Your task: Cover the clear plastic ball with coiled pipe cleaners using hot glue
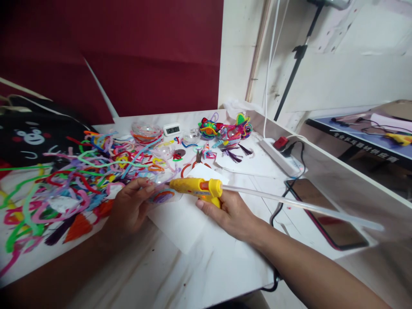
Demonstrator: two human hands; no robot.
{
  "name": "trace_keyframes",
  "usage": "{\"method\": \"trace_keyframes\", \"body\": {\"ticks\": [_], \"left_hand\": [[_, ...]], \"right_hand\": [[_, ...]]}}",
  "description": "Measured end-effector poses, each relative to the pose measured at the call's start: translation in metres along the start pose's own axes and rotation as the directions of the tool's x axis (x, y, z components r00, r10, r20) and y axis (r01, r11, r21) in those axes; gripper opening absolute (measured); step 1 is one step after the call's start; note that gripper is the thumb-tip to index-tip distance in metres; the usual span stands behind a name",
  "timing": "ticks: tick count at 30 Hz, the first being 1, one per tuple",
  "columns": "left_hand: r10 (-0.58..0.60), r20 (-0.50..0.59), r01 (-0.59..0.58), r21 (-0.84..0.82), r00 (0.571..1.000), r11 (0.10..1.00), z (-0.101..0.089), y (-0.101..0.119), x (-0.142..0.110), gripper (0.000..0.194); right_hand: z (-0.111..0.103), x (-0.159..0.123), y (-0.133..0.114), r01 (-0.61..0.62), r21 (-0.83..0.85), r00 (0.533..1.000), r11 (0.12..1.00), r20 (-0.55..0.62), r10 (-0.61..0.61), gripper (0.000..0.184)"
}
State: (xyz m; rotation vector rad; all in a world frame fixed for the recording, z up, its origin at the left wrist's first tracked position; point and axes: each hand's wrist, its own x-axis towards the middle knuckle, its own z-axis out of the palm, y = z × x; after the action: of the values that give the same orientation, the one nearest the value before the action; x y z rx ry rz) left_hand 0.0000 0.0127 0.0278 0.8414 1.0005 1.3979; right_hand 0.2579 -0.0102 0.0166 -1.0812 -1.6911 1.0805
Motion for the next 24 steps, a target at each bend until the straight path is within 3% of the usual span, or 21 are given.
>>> {"method": "trace_keyframes", "body": {"ticks": [9,24], "left_hand": [[0.111,-0.089,-0.099,0.127,0.99,0.987,-0.003,-0.01,0.005,0.035],[0.145,-0.076,-0.123,0.247,0.986,0.961,-0.008,-0.013,0.005,0.036]], "right_hand": [[0.001,-0.004,0.006,0.067,-0.168,0.997,0.983,0.052,-0.059,0.044],[0.005,-0.005,-0.004,0.253,-0.309,0.967,0.917,0.091,-0.237,0.026]]}}
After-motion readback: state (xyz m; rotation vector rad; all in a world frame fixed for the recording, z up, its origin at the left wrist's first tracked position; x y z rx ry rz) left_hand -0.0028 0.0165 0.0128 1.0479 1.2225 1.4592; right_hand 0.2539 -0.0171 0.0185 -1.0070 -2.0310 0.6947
